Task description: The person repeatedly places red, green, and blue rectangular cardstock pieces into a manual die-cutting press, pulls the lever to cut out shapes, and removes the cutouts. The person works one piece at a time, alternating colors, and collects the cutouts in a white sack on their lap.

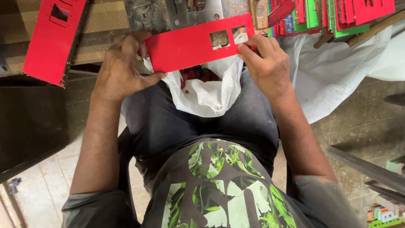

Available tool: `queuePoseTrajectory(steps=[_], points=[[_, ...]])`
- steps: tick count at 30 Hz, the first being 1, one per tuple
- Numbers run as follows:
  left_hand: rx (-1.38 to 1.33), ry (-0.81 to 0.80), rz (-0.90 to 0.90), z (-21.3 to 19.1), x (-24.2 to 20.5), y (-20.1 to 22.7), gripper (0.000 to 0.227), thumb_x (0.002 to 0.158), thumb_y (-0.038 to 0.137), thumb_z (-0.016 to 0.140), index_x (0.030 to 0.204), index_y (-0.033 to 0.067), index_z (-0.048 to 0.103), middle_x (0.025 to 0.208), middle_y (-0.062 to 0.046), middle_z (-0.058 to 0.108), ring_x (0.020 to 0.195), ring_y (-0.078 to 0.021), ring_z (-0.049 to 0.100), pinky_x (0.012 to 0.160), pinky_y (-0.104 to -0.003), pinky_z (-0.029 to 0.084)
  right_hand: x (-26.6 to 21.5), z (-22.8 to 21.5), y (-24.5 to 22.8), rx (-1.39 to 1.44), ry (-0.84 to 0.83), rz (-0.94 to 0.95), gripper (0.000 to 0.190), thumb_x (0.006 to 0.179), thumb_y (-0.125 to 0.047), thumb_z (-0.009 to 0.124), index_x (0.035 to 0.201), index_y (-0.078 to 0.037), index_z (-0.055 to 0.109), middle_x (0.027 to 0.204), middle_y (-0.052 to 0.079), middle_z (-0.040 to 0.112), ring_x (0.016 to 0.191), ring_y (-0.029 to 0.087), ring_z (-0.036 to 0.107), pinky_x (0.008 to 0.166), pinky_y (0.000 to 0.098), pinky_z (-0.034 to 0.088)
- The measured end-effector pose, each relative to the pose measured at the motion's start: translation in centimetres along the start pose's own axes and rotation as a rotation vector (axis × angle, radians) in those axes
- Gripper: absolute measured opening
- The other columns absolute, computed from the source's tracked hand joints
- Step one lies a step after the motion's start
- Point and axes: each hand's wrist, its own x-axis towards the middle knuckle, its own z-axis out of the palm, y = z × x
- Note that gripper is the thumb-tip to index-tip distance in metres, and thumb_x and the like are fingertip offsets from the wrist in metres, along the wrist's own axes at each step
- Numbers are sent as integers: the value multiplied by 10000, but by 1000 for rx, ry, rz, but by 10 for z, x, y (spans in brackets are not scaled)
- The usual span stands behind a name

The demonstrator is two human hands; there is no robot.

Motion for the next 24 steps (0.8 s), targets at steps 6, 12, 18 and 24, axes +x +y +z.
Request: queuePoseTrajectory(steps=[6, 12, 18, 24], points=[[27, -20, 14, 0, 10, -9, 703, 680, 181, 1014, 1158, -26, 541, 1001, -134, 660, 972, -341, 674, 923, -459, 579, 3, 7, 0, -16, 15, 17, 239, 944, -87, 847, 1158, -55, 745, 1130, 67, 650, 951, 268, 633, 794, 380, 546], [61, 28, 93, -2, 25, -21, 620, 678, 151, 1021, 1005, -18, 523, 1053, -145, 679, 1153, -370, 685, 1010, -445, 601, 10, 18, 4, -77, 50, 24, 215, 956, -87, 836, 1150, -68, 744, 1130, 48, 651, 945, 257, 633, 787, 373, 547], [7, 22, 58, 1, 25, -20, 674, 652, 141, 1030, 1088, -60, 557, 1075, -155, 663, 1125, -358, 680, 1012, -424, 609, 9, 23, 5, -93, 39, 42, 214, 952, -112, 844, 1141, -73, 752, 1128, 47, 656, 919, 250, 624, 773, 369, 543], [-10, 13, 36, 2, 25, -20, 711, 660, 145, 1038, 1158, -65, 575, 1050, -141, 640, 1104, -339, 682, 1010, -414, 615, 8, 19, 6, -107, 15, 41, 213, 954, -128, 843, 1136, -72, 750, 1117, 32, 656, 916, 242, 622, 771, 365, 540]])
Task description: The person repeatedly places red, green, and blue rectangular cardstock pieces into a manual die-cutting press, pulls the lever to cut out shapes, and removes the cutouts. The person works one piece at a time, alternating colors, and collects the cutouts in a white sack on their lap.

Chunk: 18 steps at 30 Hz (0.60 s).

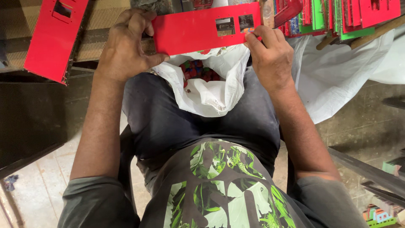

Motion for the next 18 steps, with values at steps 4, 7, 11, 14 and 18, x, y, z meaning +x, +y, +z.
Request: queuePoseTrajectory(steps=[4, 7, 11, 14, 18], points=[[-1, 1, -24, -1, -2, -3, 751, 666, 132, 1028, 1226, -81, 575, 1062, -141, 641, 1092, -336, 687, 1000, -409, 621, 5, 1, -1, -1, 3, -12, 186, 944, -104, 823, 1110, -71, 746, 1109, 37, 650, 909, 245, 614, 766, 367, 534], [24, 20, 23, 0, 2, -4, 706, 697, 149, 1043, 1172, -66, 569, 1060, -126, 649, 1120, -339, 682, 1013, -417, 614, 7, 2, 1, -11, 3, -10, 169, 944, -82, 808, 1098, -71, 740, 1103, 40, 645, 910, 247, 616, 762, 373, 530], [-50, 13, -24, -5, 13, -4, 690, 709, 157, 1018, 1167, -67, 553, 1225, -190, 643, 1087, -335, 662, 905, -393, 612, 13, 9, 6, -24, 11, -28, 182, 936, -83, 799, 1105, -69, 732, 1101, 36, 638, 917, 255, 621, 753, 379, 532], [45, -31, -76, -9, 18, 0, 760, 702, 171, 1037, 1290, -64, 617, 1079, -152, 665, 1057, -330, 631, 852, -410, 582, 17, 14, 10, -58, 22, -43, 189, 927, -68, 778, 1108, -76, 723, 1127, 33, 643, 922, 253, 634, 738, 376, 535], [238, 146, 209, -4, 24, 2, 482, 668, 45, 935, 1071, -56, 692, 893, -71, 703, 1041, -302, 624, 848, -438, 569, 27, 23, 17, -87, 39, -39, 138, 950, -64, 759, 1076, -86, 706, 1107, 35, 625, 883, 249, 631, 724, 383, 535]])
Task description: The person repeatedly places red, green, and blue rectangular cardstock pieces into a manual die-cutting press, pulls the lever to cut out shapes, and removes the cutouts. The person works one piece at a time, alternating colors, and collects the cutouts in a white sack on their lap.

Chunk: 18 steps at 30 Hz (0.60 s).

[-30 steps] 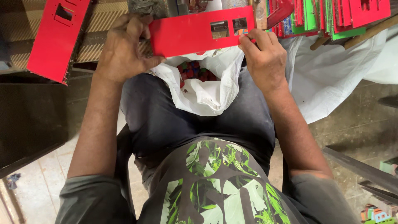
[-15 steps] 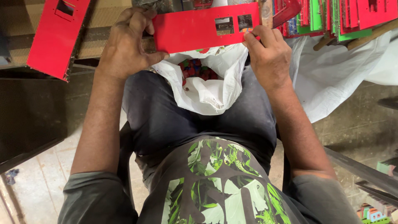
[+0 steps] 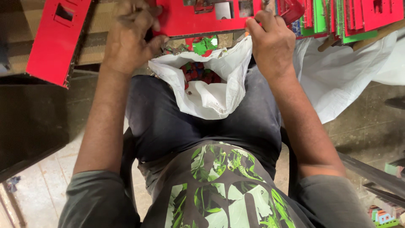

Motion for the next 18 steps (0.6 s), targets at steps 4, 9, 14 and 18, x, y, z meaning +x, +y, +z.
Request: queuePoseTrajectory(steps=[4, 9, 14, 18], points=[[-166, -29, -83, 26, 3, -5, 218, 857, 9, 893, 981, -20, 716, 1011, -84, 741, 1094, -280, 673, 927, -421, 581, 4, 9, 6, 6, -15, 42, 107, 964, -74, 755, 1032, -94, 675, 1089, 42, 616, 866, 262, 635, 718, 397, 525], [-246, 5, -110, 37, -3, -17, 191, 860, 32, 894, 933, 2, 720, 1096, -89, 763, 1089, -284, 711, 930, -413, 588, 5, 16, 10, 7, 1, 44, 125, 954, -80, 754, 1030, -80, 655, 1093, 58, 614, 896, 287, 646, 732, 413, 520], [-257, 23, -165, 42, -8, -14, 185, 853, 37, 894, 898, -1, 719, 1142, -97, 772, 1079, -281, 712, 919, -412, 585, 2, 15, 11, 39, 24, 47, 139, 936, -73, 759, 1036, -82, 662, 1096, 54, 617, 913, 291, 650, 749, 415, 527], [-290, 79, -183, 43, -6, -11, 228, 835, 37, 904, 940, 1, 704, 1111, -97, 772, 1058, -280, 718, 905, -402, 591, 6, 19, 11, 45, 38, 39, 154, 938, -96, 784, 1028, -81, 660, 1085, 58, 615, 903, 291, 646, 742, 412, 526]])
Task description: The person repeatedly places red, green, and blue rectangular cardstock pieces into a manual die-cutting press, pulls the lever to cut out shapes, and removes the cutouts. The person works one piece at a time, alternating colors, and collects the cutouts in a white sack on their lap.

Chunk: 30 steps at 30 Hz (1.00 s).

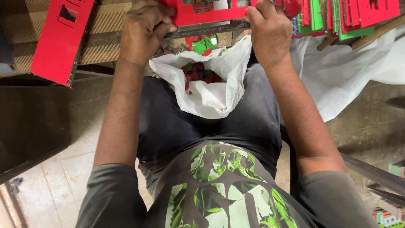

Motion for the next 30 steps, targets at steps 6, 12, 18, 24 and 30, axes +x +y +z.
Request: queuePoseTrajectory(steps=[6, 12, 18, 24, 30], points=[[-9, 31, -18, 5, -1, 1, 228, 830, 2, 907, 908, -2, 693, 1066, -107, 769, 1007, -295, 714, 858, -415, 574, -6, 2, 3, -20, 5, 2, 162, 922, -92, 793, 1026, -82, 670, 1089, 47, 620, 923, 286, 651, 763, 408, 536], [-14, 75, 5, 9, -4, 5, 222, 831, -8, 888, 920, -9, 685, 1092, -97, 771, 1054, -289, 710, 893, -407, 588, -5, 2, 2, 8, 11, 5, 156, 946, -93, 797, 1048, -78, 680, 1129, 58, 640, 956, 288, 661, 790, 412, 545], [-9, 87, -1, 10, 0, 9, 221, 845, 15, 908, 934, -2, 706, 1100, -96, 765, 1067, -268, 712, 898, -395, 599, -13, -11, -12, 69, 56, 34, 174, 977, -47, 780, 1132, -40, 700, 1134, 95, 655, 953, 308, 661, 793, 425, 544], [21, 72, 7, 5, -2, 13, 226, 846, 8, 904, 919, -4, 691, 1097, -77, 776, 1076, -267, 715, 907, -389, 603, -49, -32, -74, 293, -119, 86, 149, 903, -82, 816, 1013, -44, 723, 1006, 110, 683, 871, 315, 668, 731, 430, 549], [39, 80, 9, 6, 0, 14, 234, 851, 5, 904, 913, -2, 678, 1095, -79, 774, 1089, -264, 717, 907, -386, 606, -35, -40, -62, 320, -23, 106, 247, 924, -60, 797, 1151, -25, 706, 1091, 176, 677, 959, 378, 686, 825, 434, 572]])
